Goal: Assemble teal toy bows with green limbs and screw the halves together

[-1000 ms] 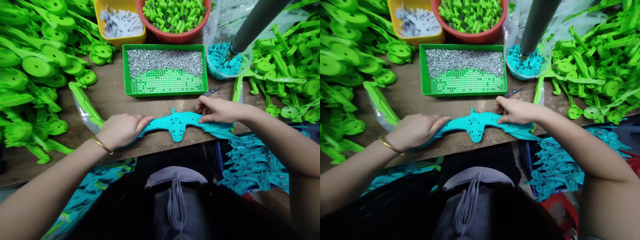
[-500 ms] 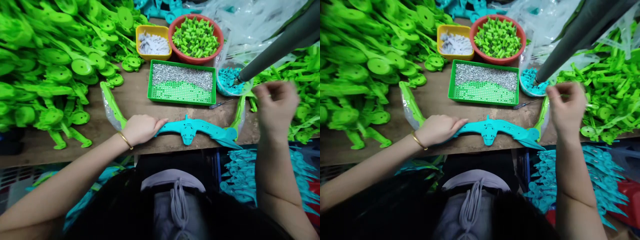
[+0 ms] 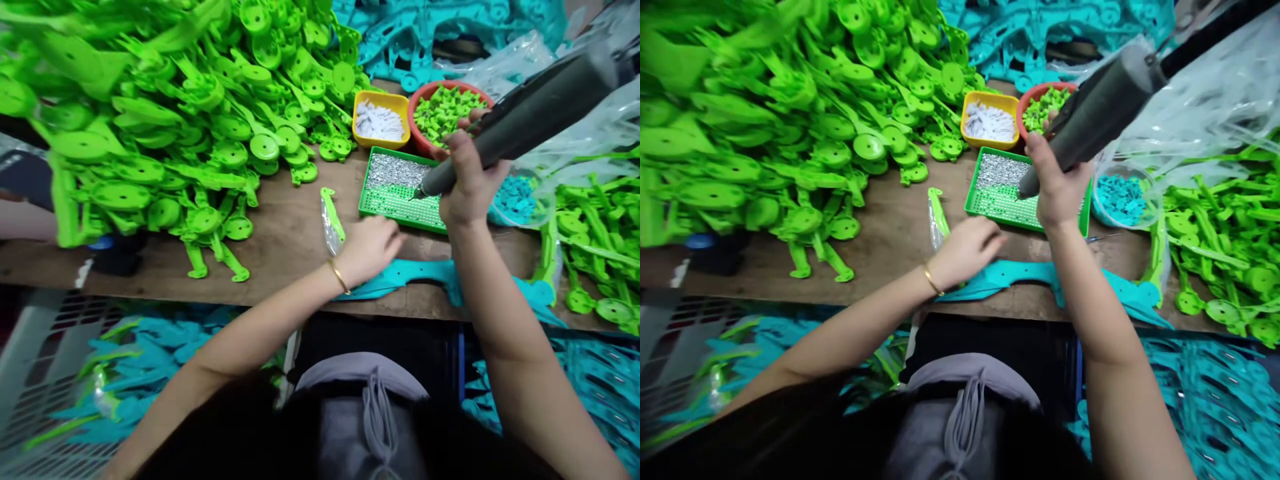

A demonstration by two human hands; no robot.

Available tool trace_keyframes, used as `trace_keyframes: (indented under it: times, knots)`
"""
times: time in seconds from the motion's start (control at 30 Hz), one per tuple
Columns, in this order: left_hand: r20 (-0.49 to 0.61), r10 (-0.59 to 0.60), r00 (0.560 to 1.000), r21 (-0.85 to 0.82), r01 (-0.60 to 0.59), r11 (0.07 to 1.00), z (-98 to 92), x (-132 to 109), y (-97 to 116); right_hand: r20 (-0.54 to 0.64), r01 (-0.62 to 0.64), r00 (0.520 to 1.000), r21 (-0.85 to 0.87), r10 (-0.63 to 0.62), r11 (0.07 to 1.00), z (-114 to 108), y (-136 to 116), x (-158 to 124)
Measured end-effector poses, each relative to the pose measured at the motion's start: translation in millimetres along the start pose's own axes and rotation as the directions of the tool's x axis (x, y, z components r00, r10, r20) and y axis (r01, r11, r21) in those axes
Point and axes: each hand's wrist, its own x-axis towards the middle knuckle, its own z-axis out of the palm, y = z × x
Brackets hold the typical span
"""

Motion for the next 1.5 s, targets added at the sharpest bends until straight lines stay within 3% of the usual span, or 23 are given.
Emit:
trace_keyframes:
  times: [0.03, 0.1, 0.13, 0.2, 0.3, 0.43, 0.5, 0.57, 0.63, 0.67, 0.73, 1.0, 1.23, 1.5]
  knots:
    - [-0.094, -0.080, 0.992, 0.011, 0.081, 0.997, -6.6, 0.0, -16.5, 0.028, -0.049, 0.998, -0.050, 0.051, 0.998, 11.2, 0.2, -3.6]
    - [-0.279, -0.276, 0.920, 0.042, 0.299, 0.953, -18.3, 1.2, -49.2, 0.041, -0.135, 0.989, -0.183, 0.145, 0.974, 30.0, 1.3, -9.3]
    - [-0.311, -0.339, 0.888, 0.047, 0.371, 0.928, -22.4, 2.2, -63.1, 0.035, -0.164, 0.983, -0.254, 0.178, 0.953, 37.7, 2.6, -11.7]
    - [-0.269, -0.416, 0.868, 0.034, 0.440, 0.897, -26.2, 4.5, -82.8, 0.029, -0.189, 0.976, -0.379, 0.216, 0.906, 49.3, 6.8, -15.9]
    - [-0.164, -0.473, 0.865, -0.071, 0.468, 0.881, -23.5, 7.5, -94.3, 0.049, -0.163, 0.976, -0.491, 0.214, 0.856, 57.8, 14.5, -20.3]
    - [-0.184, -0.502, 0.845, -0.410, 0.398, 0.821, -16.2, 8.8, -99.5, 0.057, -0.141, 0.977, -0.546, 0.204, 0.826, 57.5, 17.0, -23.0]
    - [-0.129, -0.530, 0.838, -0.658, 0.328, 0.678, -15.1, 8.7, -102.2, 0.081, -0.128, 0.976, -0.543, 0.204, 0.830, 56.1, 14.9, -23.6]
    - [0.010, -0.559, 0.829, -0.859, 0.293, 0.419, -17.1, 8.6, -103.4, 0.112, -0.121, 0.969, -0.556, 0.219, 0.822, 54.9, 12.7, -23.9]
    - [0.160, -0.568, 0.807, -0.939, 0.301, 0.164, -21.4, 8.8, -102.8, 0.122, -0.129, 0.960, -0.604, 0.251, 0.787, 54.0, 12.1, -24.2]
    - [0.218, -0.565, 0.796, -0.946, 0.315, 0.079, -23.8, 9.0, -102.1, 0.123, -0.132, 0.957, -0.622, 0.263, 0.772, 53.6, 12.4, -24.3]
    - [0.281, -0.559, 0.780, -0.942, 0.336, -0.005, -27.8, 9.4, -100.7, 0.121, -0.131, 0.958, -0.621, 0.259, 0.773, 52.7, 14.0, -24.7]
    - [0.308, -0.553, 0.775, -0.946, 0.314, -0.086, -28.4, 11.6, -101.2, 0.145, -0.112, 0.965, -0.524, 0.218, 0.844, 53.2, 11.2, -24.7]
    - [0.303, -0.555, 0.775, -0.942, 0.332, -0.051, -28.4, 11.2, -103.1, 0.153, -0.071, 0.968, -0.601, 0.201, 0.796, 57.0, 16.8, -28.0]
    - [0.296, -0.560, 0.774, -0.943, 0.329, -0.044, -26.5, 11.7, -103.3, 0.148, -0.130, 0.960, -0.523, 0.240, 0.842, 58.0, 15.2, -27.3]
